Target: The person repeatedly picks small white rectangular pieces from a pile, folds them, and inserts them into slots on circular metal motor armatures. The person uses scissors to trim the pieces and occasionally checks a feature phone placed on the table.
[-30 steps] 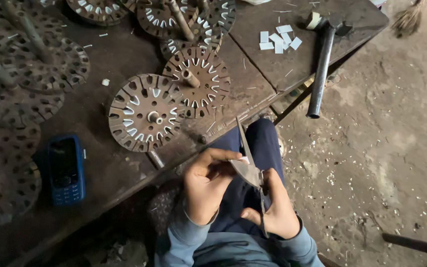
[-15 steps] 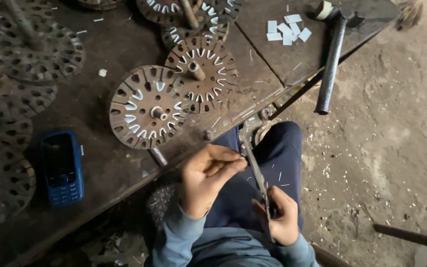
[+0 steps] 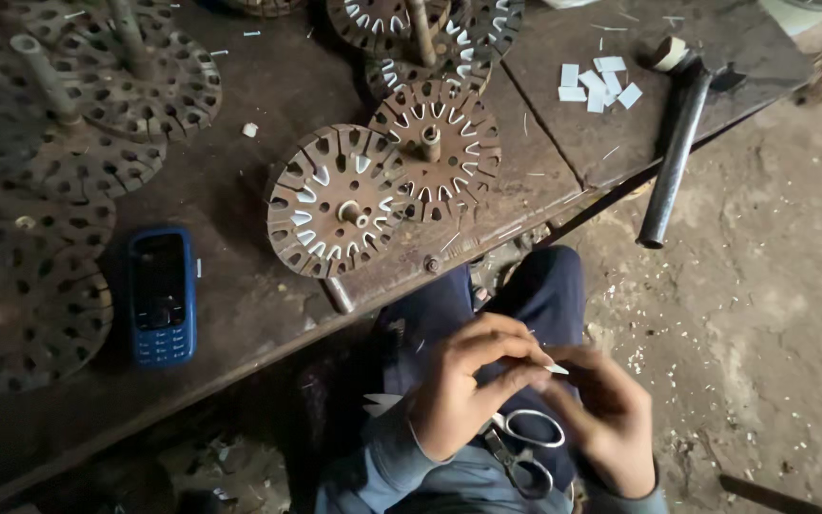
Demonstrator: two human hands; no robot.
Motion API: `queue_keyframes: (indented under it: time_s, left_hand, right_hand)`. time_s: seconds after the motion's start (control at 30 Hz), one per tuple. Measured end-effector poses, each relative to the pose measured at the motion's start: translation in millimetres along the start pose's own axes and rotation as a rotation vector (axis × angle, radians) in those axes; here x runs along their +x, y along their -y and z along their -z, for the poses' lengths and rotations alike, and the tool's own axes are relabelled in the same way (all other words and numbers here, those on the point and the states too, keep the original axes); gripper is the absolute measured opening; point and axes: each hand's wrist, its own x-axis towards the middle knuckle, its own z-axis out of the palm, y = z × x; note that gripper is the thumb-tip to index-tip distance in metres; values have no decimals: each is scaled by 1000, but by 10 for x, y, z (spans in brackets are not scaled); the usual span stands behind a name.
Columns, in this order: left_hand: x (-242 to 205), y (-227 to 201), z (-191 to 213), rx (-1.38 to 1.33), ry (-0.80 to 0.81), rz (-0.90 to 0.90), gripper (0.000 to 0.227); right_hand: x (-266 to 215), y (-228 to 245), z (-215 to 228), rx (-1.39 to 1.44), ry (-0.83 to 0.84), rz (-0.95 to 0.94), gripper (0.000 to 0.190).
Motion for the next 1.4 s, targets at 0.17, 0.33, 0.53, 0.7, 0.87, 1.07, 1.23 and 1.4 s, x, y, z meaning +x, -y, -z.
queue_keyframes:
  time_s: [0.17, 0.33, 0.53, 0.7, 0.87, 1.07, 1.23, 1.4]
  left_hand:
    - [47, -34, 8, -108, -4, 123, 12]
    - [-28, 43, 82, -204, 0, 238, 10]
    - [-161, 121, 331, -383, -102, 439, 15]
    - [-164, -29, 637, -375, -220, 255, 23]
    - [71, -335, 1014, -88, -200, 186, 21]
    - [508, -622, 1117, 711, -761, -170, 14]
    - [750, -468, 1292, 525, -647, -57, 27]
    - [655, -284, 1292, 360, -574, 61, 27]
  right_hand:
    - [53, 254, -199, 374, -265, -3, 12]
    - [68, 369, -218, 234, -183, -66, 13]
    - [327, 583, -552, 328, 20, 20, 8]
    - [606, 976, -647, 196, 281, -18, 16]
    - [894, 1326, -846, -139, 269, 510, 23]
    - [1343, 1459, -1189, 41, 21, 435, 16]
    - [1670, 1416, -1416, 198, 1, 199, 13]
    - [1651, 1541, -1424, 4, -18, 194, 12]
